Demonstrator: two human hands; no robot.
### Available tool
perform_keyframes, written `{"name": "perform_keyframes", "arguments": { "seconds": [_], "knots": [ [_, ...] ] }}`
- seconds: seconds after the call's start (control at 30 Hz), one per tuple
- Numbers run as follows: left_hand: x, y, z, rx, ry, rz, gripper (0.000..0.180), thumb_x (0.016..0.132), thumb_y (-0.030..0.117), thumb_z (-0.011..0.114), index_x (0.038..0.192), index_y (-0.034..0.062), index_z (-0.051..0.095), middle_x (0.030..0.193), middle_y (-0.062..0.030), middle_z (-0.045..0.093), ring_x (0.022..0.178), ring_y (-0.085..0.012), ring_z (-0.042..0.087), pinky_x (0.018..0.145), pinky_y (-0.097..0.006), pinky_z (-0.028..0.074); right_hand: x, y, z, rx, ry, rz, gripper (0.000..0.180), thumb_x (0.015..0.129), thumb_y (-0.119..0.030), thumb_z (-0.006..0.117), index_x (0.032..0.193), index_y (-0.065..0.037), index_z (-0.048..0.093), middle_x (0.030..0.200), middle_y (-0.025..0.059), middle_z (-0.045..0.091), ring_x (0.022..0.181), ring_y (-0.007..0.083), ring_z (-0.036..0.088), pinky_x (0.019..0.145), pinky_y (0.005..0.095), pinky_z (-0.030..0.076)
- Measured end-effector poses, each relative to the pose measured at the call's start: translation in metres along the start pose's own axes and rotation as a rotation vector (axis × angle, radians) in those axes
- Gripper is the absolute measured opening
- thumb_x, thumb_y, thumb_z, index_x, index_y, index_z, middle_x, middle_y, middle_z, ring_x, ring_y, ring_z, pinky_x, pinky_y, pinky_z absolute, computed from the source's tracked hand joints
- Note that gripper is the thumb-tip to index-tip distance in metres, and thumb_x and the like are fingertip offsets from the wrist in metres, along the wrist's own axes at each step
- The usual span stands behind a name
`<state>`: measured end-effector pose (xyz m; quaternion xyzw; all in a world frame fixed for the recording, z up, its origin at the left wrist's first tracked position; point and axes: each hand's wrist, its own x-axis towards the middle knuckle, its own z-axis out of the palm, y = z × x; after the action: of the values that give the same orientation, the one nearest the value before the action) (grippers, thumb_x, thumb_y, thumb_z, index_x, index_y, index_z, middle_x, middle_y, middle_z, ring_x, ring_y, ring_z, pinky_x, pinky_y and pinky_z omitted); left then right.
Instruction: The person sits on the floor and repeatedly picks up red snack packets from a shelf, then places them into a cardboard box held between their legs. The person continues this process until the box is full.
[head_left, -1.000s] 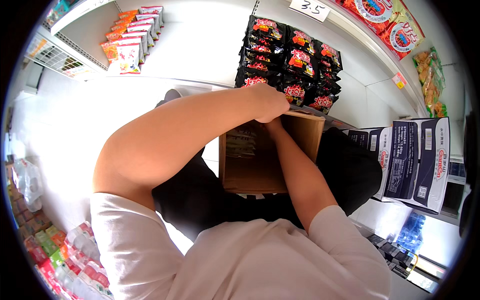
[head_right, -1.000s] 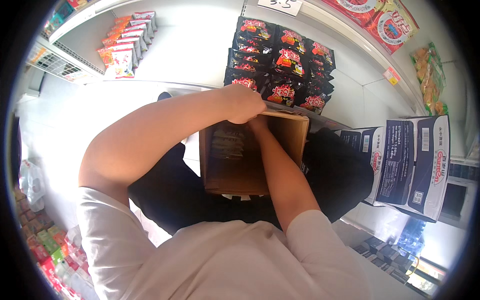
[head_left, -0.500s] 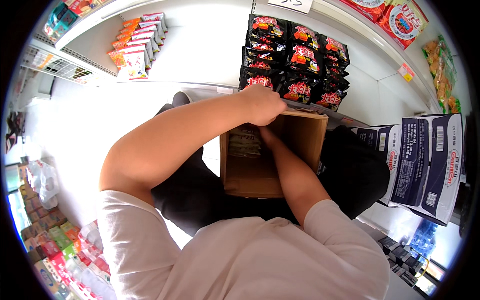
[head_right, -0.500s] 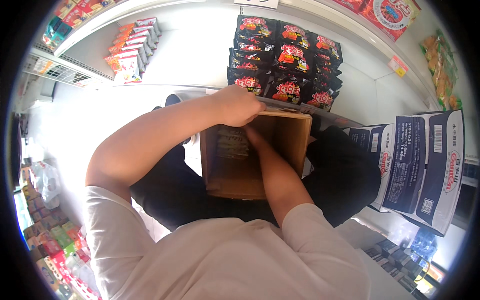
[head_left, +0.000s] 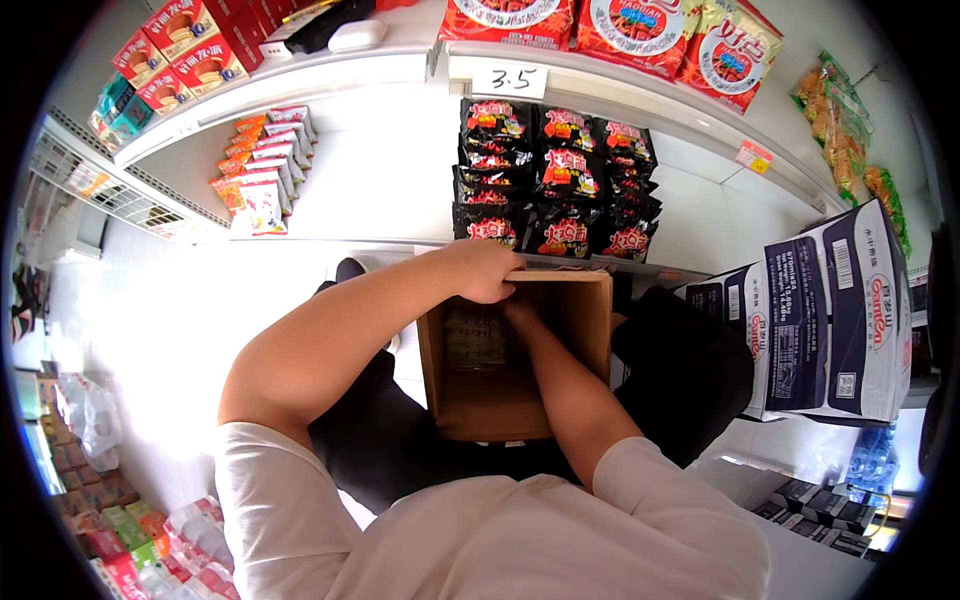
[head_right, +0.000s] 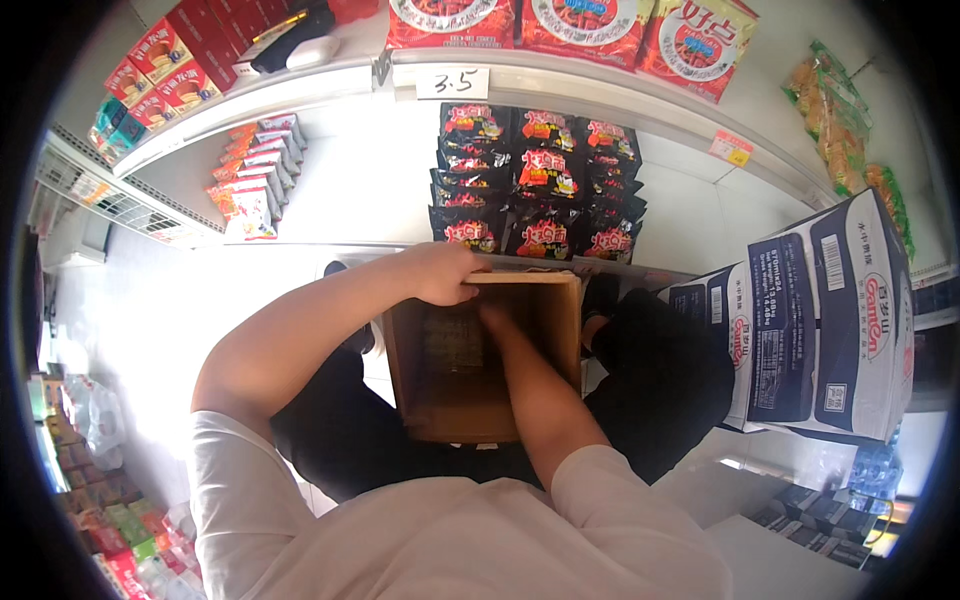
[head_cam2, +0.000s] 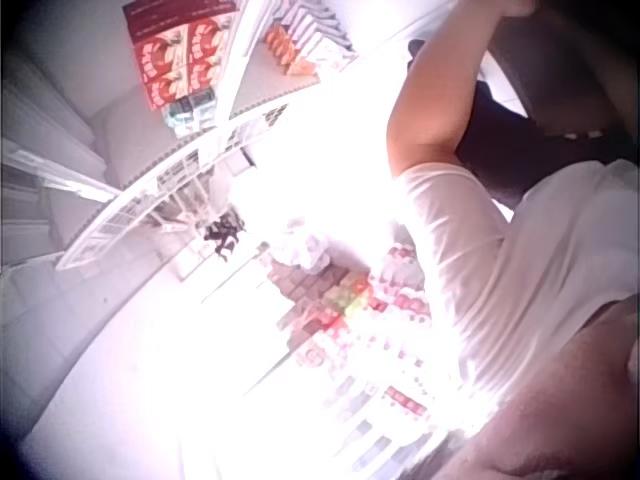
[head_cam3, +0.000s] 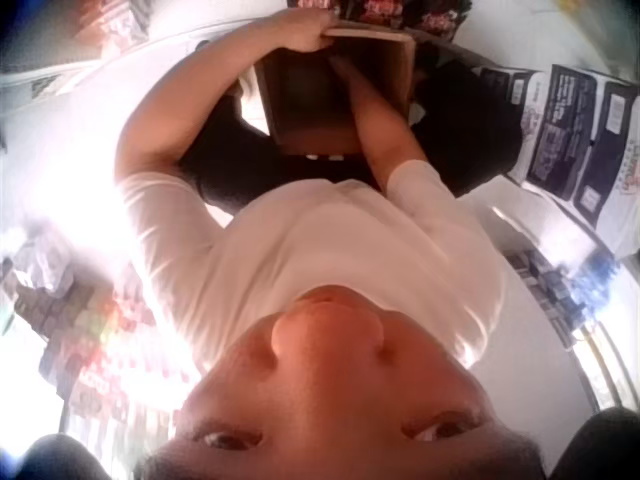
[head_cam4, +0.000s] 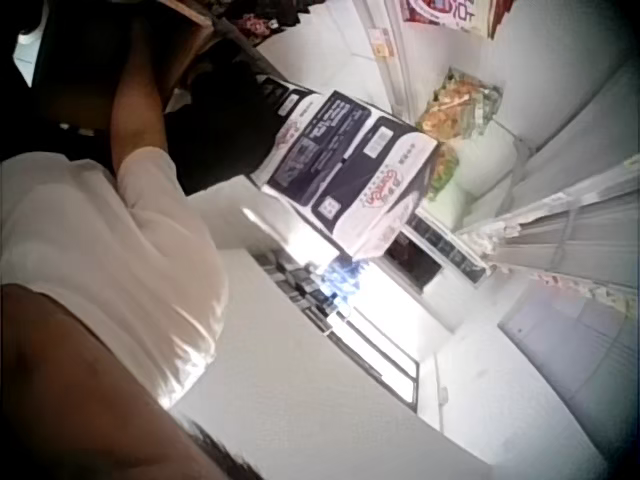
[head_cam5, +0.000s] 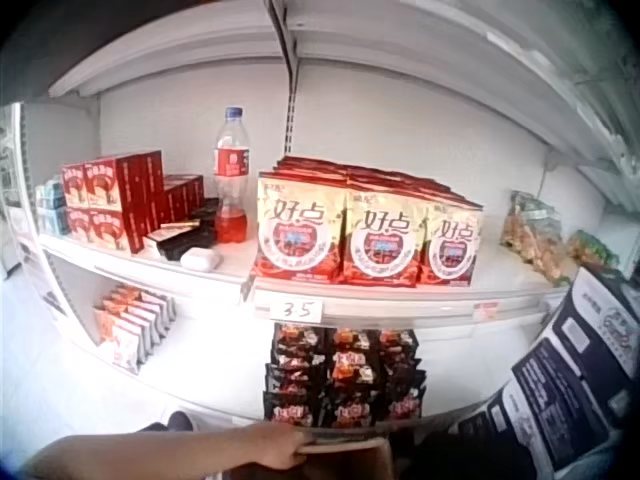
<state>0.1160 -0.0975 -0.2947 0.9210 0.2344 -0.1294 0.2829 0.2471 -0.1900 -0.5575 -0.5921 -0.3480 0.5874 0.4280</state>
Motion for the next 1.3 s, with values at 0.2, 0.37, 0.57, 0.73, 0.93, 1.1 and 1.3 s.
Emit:
{"name": "perform_keyframes", "arguments": {
  "seconds": [0.2,0.37,0.57,0.73,0.93,1.1,1.3],
  "knots": [
    [0.006,0.001,-0.005,-0.053,0.003,0.037,0.042,0.088,0.029,0.066,0.122,0.0061,0.063,0.105,-0.0214,0.069,0.104,-0.0402,0.065,0.088,-0.050,0.051,0.026,-0.007,0.000,-0.536,-0.134,-0.337,0.057,0.096,-0.037,0.059,0.142,-0.004,0.052,0.143,0.0188,0.054,0.127,0.0288,0.054,0.109,0.0414,0.042],
    [-0.002,-0.010,-0.008,-0.286,-0.103,-0.040,0.064,0.100,0.058,0.044,0.133,0.0060,0.061,0.131,-0.0208,0.062,0.125,-0.0378,0.056,0.105,-0.045,0.045,0.000,-0.072,0.031,-1.244,-0.674,-0.150,0.053,0.097,-0.043,0.055,0.128,-0.001,0.062,0.129,0.0192,0.063,0.119,0.0308,0.061,0.101,0.0426,0.047],
    [-0.004,-0.005,-0.023,-0.403,-0.158,-0.034,0.073,0.102,0.065,0.033,0.138,0.0062,0.058,0.144,-0.0193,0.055,0.136,-0.0348,0.049,0.110,-0.044,0.040,-0.124,-0.303,0.061,-1.297,-0.885,0.039,0.049,0.100,-0.049,0.051,0.112,-0.008,0.074,0.100,0.0129,0.074,0.096,0.0283,0.069,0.087,0.0393,0.051],
    [-0.001,-0.008,-0.014,-0.305,-0.170,-0.010,0.073,0.100,0.066,0.037,0.136,0.0062,0.060,0.136,-0.0188,0.061,0.130,-0.0346,0.055,0.106,-0.044,0.042,-0.164,-0.444,0.022,-0.991,-0.393,-0.620,0.025,0.090,-0.014,0.070,0.113,-0.003,0.069,0.097,0.0072,0.071,0.076,0.0128,0.066,0.071,0.0319,0.054],
    [0.001,-0.003,-0.022,-0.252,-0.167,-0.007,0.070,0.101,0.064,0.039,0.139,0.0080,0.057,0.139,-0.0192,0.058,0.133,-0.0360,0.052,0.109,-0.046,0.041,-0.108,-0.569,-0.049,-1.372,0.519,-1.310,0.024,0.088,-0.018,0.063,0.108,-0.006,0.067,0.107,0.0164,0.069,0.093,0.0355,0.067,0.086,0.0436,0.053],
    [-0.002,0.001,-0.025,-0.273,-0.200,-0.017,0.070,0.100,0.064,0.041,0.137,0.0079,0.059,0.137,-0.0184,0.060,0.132,-0.0344,0.053,0.108,-0.045,0.042,-0.074,-0.599,-0.093,-1.584,0.545,-1.068,0.026,0.087,-0.018,0.062,0.109,-0.005,0.068,0.102,0.0165,0.071,0.095,0.0390,0.067,0.085,0.0468,0.053],
    [0.000,-0.005,-0.020,-0.240,-0.211,-0.008,0.073,0.098,0.066,0.044,0.140,0.0075,0.056,0.137,-0.0176,0.060,0.131,-0.0343,0.053,0.107,-0.045,0.042,-0.060,-0.614,-0.105,-1.360,0.376,-1.032,0.026,0.085,-0.018,0.069,0.107,-0.005,0.068,0.090,0.0107,0.072,0.083,0.0260,0.070,0.077,0.0384,0.055]
  ]
}}
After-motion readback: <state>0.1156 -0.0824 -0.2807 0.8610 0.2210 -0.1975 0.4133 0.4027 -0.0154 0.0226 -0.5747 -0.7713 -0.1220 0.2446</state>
